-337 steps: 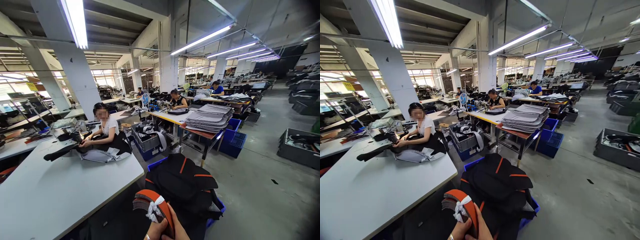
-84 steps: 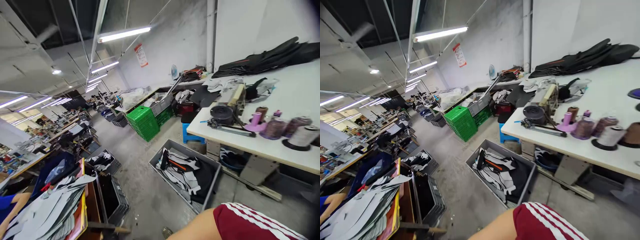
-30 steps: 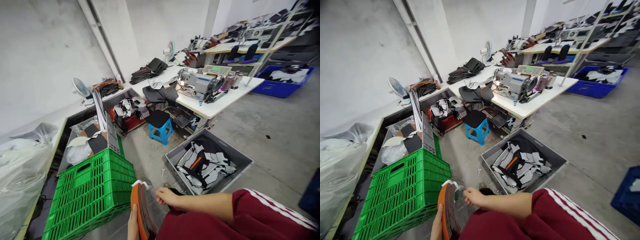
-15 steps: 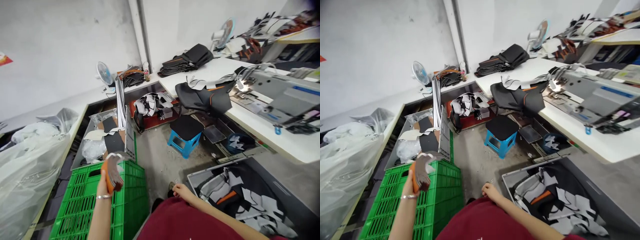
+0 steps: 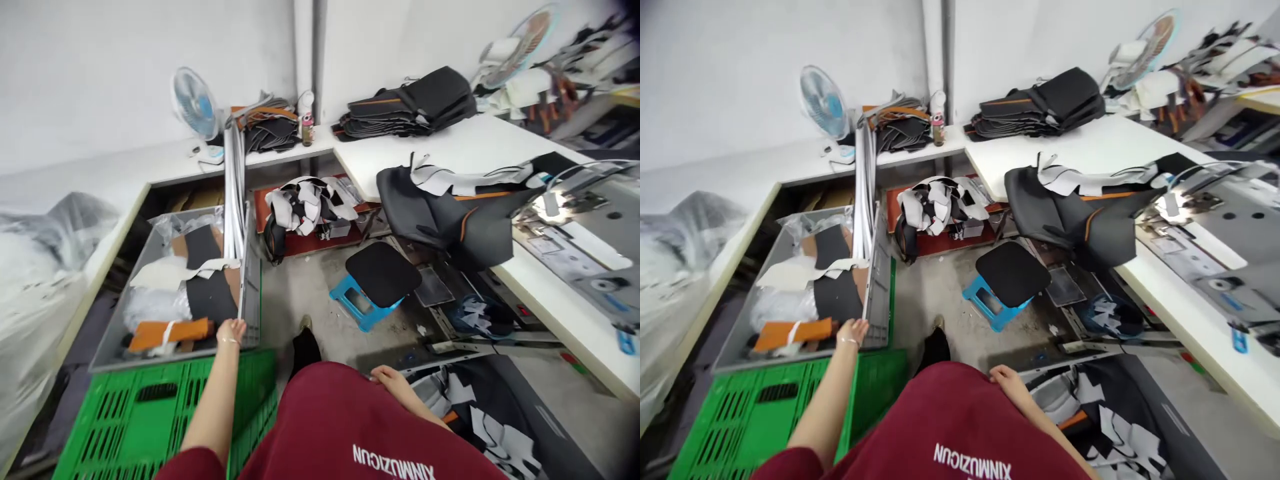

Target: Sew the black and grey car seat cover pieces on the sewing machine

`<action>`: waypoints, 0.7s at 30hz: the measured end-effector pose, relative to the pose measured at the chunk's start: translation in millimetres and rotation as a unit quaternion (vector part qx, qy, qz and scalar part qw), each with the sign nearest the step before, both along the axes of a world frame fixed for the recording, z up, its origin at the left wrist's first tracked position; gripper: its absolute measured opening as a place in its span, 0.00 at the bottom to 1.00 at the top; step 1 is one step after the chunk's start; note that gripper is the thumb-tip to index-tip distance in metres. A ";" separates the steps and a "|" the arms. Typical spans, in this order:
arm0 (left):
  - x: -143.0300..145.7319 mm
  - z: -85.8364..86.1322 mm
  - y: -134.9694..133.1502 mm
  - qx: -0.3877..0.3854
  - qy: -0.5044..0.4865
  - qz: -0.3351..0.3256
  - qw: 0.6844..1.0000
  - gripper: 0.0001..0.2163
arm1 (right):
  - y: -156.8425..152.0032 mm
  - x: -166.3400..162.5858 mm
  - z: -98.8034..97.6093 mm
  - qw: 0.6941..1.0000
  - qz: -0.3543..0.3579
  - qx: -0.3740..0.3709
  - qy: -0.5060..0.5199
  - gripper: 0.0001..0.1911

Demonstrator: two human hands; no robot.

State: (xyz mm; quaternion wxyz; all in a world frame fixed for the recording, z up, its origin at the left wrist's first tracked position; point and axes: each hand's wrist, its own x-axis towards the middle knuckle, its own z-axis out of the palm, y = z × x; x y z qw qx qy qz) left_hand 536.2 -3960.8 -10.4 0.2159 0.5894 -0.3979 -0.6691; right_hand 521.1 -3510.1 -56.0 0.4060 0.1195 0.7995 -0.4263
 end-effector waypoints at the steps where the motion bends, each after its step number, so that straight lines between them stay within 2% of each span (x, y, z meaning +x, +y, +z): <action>1: -20.7 -13.4 16.7 0.037 -0.015 -0.034 0.999 0.15 | -7.4 -15.5 -0.3 1.000 -0.001 0.008 0.004 0.10; 4: -86.3 -38.1 62.8 0.111 -0.053 -0.177 0.976 0.10 | -33.2 -63.6 -3.0 0.999 -0.023 0.030 0.003 0.08; 7: -154.7 -43.2 82.8 0.117 -0.073 -0.341 0.930 0.05 | -47.5 -103.1 -7.4 0.995 -0.087 0.048 -0.003 0.09; 10: -235.4 -32.6 79.0 0.072 -0.084 -0.469 0.876 0.06 | -42.2 -113.2 -9.1 0.982 -0.173 0.077 -0.005 0.06; 12: -296.2 -19.5 78.5 0.025 -0.089 -0.530 0.843 0.06 | -32.9 -105.7 -8.2 0.969 -0.224 0.105 -0.013 0.07; 14: -356.9 -5.8 91.0 -0.027 -0.085 -0.581 0.809 0.06 | -22.6 -97.5 -6.9 0.957 -0.259 0.127 -0.032 0.09; 17: -435.2 8.9 143.5 -0.107 -0.060 -0.657 0.743 0.05 | -7.5 -98.6 -6.1 0.952 -0.275 0.119 -0.056 0.04; 19: -476.0 13.7 200.6 -0.164 -0.033 -0.708 0.686 0.06 | 3.7 -109.1 -5.4 0.957 -0.268 0.094 -0.052 0.02; 21: -510.9 16.9 271.6 -0.227 0.000 -0.753 0.617 0.08 | 20.0 -124.2 -2.9 0.966 -0.251 0.056 -0.039 0.01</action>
